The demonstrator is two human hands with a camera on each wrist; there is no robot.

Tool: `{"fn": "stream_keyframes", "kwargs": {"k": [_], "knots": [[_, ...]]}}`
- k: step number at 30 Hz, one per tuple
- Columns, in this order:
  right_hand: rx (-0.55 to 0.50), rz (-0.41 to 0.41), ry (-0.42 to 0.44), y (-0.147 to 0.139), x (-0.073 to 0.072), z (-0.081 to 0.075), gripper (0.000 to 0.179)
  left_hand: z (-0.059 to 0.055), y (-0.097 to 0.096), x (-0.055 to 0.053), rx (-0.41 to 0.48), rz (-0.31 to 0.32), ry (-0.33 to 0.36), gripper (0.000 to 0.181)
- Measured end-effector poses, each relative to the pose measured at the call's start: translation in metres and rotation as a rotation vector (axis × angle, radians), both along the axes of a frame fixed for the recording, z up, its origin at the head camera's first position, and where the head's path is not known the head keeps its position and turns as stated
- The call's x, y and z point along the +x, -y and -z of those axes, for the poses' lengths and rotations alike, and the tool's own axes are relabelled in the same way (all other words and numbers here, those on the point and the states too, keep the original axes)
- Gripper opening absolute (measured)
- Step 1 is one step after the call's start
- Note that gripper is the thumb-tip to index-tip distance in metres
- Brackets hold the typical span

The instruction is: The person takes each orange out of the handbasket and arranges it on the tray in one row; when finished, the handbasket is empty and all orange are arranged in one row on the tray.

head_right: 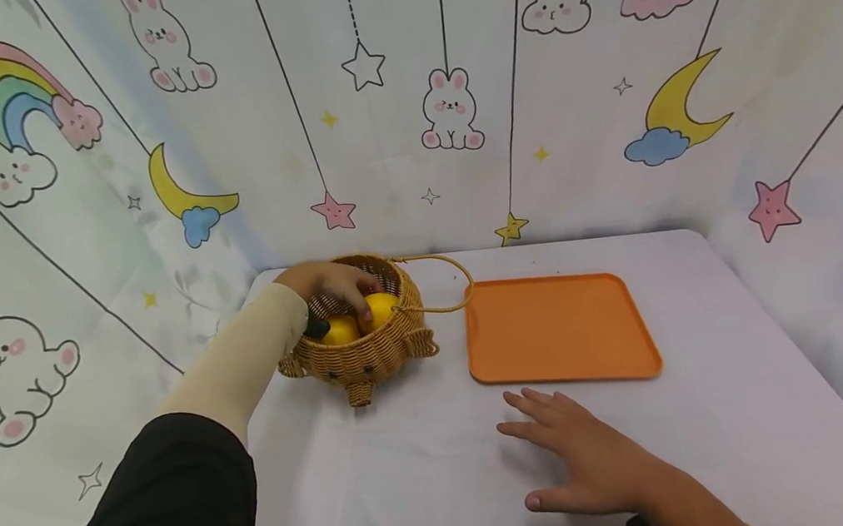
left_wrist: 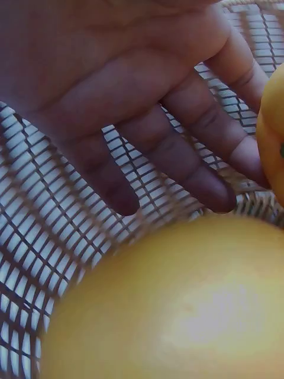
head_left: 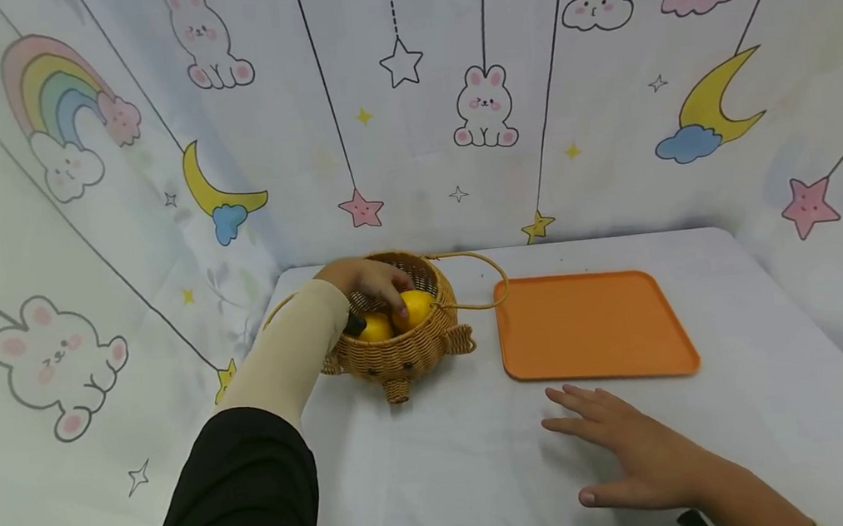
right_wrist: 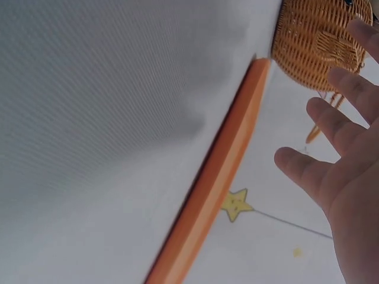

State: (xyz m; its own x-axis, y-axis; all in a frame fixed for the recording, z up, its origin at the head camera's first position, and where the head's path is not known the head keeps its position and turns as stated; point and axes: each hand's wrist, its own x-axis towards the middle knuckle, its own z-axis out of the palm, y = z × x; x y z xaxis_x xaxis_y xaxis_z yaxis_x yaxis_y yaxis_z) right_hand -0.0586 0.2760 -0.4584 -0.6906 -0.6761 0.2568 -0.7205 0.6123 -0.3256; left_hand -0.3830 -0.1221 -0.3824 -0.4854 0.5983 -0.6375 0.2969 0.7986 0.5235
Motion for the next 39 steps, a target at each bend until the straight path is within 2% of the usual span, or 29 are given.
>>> {"fn": "stream_keyframes", "kwargs": {"k": [6,10,16,20,24,28,34,39], "knots": [[0.007,0.056,0.009,0.001,0.001,-0.007,0.082,-0.014,0.012,0.002,0.119,-0.042,-0.03,0.067],[0.011,0.061,-0.001,0.0,-0.001,-0.01,0.082,-0.024,0.019,0.007,0.203,-0.064,-0.063,0.068],[0.008,0.037,-0.015,0.0,-0.003,-0.009,0.083,-0.034,0.025,0.021,0.384,-0.079,-0.02,0.064],[-0.001,0.038,-0.013,0.001,-0.003,-0.009,0.084,-0.04,0.028,0.033,0.51,-0.102,-0.02,0.064],[-0.003,0.055,-0.008,0.002,-0.003,-0.007,0.085,-0.044,0.03,0.049,0.618,-0.149,-0.054,0.065],[0.002,0.091,-0.011,0.001,-0.004,-0.007,0.087,-0.043,0.027,0.067,0.731,-0.187,-0.093,0.067],[0.009,0.141,0.009,-0.001,-0.006,-0.008,0.092,-0.028,0.022,0.101,0.898,-0.202,-0.161,0.067],[0.012,0.162,0.003,-0.001,-0.008,-0.008,0.097,-0.012,0.018,0.136,0.955,-0.25,-0.264,0.069]]}}
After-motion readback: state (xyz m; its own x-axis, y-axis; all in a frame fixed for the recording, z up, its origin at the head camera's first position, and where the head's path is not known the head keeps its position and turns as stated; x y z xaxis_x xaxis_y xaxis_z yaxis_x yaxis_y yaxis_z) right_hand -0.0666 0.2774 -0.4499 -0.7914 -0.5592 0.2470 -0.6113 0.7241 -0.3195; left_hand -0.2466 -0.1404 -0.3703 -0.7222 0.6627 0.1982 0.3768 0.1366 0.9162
